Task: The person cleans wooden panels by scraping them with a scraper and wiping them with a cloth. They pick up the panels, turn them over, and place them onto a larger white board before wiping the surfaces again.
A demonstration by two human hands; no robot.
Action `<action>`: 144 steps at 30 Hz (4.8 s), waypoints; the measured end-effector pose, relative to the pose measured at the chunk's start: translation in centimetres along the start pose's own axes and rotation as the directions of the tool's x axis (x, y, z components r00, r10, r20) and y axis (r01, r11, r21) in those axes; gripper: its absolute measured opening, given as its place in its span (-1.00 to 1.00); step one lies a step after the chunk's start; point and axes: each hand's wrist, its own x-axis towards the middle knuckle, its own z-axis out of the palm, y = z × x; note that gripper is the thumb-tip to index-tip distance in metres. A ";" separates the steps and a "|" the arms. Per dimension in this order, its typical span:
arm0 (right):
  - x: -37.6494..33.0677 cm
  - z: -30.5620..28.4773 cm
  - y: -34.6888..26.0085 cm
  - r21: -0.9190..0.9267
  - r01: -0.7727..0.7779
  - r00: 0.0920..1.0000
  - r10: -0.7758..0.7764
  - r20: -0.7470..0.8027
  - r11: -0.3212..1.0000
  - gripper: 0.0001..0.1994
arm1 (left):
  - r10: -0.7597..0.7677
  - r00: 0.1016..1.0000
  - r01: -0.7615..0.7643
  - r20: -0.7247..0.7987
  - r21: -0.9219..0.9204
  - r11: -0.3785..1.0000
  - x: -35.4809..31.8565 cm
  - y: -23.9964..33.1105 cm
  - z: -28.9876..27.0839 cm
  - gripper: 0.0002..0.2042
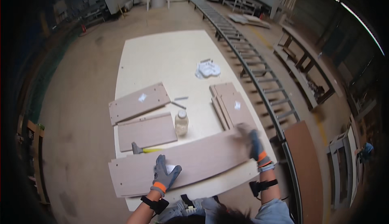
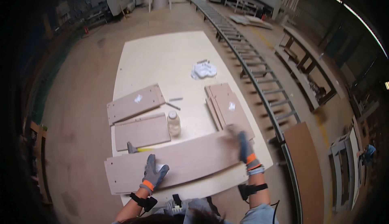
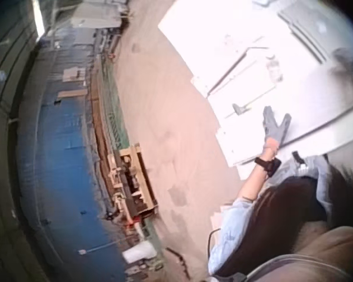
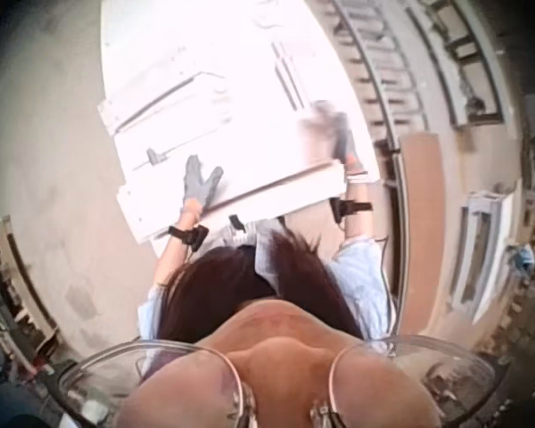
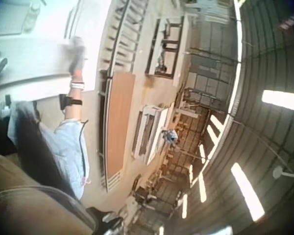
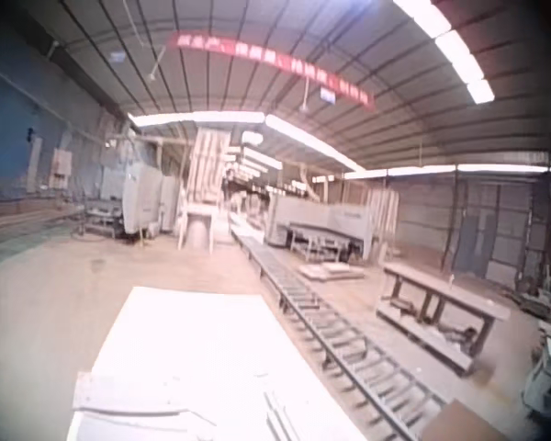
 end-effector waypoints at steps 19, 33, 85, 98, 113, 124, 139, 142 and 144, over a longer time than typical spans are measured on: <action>8.5 11.7 -8.7 -0.098 -0.488 0.714 0.461 0.527 0.867 -0.56 | -0.198 0.975 0.219 0.105 -0.633 0.742 -1.7 -12.7 -4.6 -0.81; 27.2 12.4 9.9 -0.287 -0.192 0.959 0.117 -0.259 0.938 -0.82 | -0.350 0.920 0.234 -0.174 -0.473 0.850 -2.9 -8.1 -2.8 -0.88; 9.9 35.8 -2.4 -0.875 0.329 0.924 0.068 0.375 0.354 -0.66 | -0.399 0.916 0.320 -0.044 -0.520 0.792 -1.7 -8.9 -1.9 -0.71; -9.0 11.4 -14.5 0.031 -0.246 0.950 0.234 0.208 0.969 -0.70 | -0.249 0.953 0.130 -0.172 -0.508 0.851 -0.2 -13.6 -0.7 -0.79; -3.4 -6.9 -7.1 -0.201 -0.559 0.753 0.593 0.284 0.805 -0.69 | -0.276 0.900 0.192 -0.339 -0.261 0.946 -3.4 3.0 7.8 -0.72; -3.8 -11.6 0.6 -0.853 -0.046 0.760 0.573 0.308 0.520 -0.57 | -0.418 0.851 0.347 -0.319 -0.257 0.902 -2.2 3.3 11.1 -0.78; 6.3 -12.3 1.0 -0.870 0.490 0.695 0.575 0.432 0.061 -0.63 | -0.508 0.796 0.534 -0.331 -0.011 0.845 -1.4 5.2 10.8 -0.66; 7.7 -13.8 -1.0 -0.869 0.495 0.637 0.669 0.383 0.027 -0.63 | -0.517 0.780 0.576 -0.351 0.083 0.813 -1.3 5.0 11.1 -0.64; 7.8 -14.7 -0.6 -0.862 0.507 0.608 0.701 0.373 0.019 -0.60 | -0.549 0.762 0.617 -0.343 0.128 0.777 -1.0 5.5 11.0 -0.62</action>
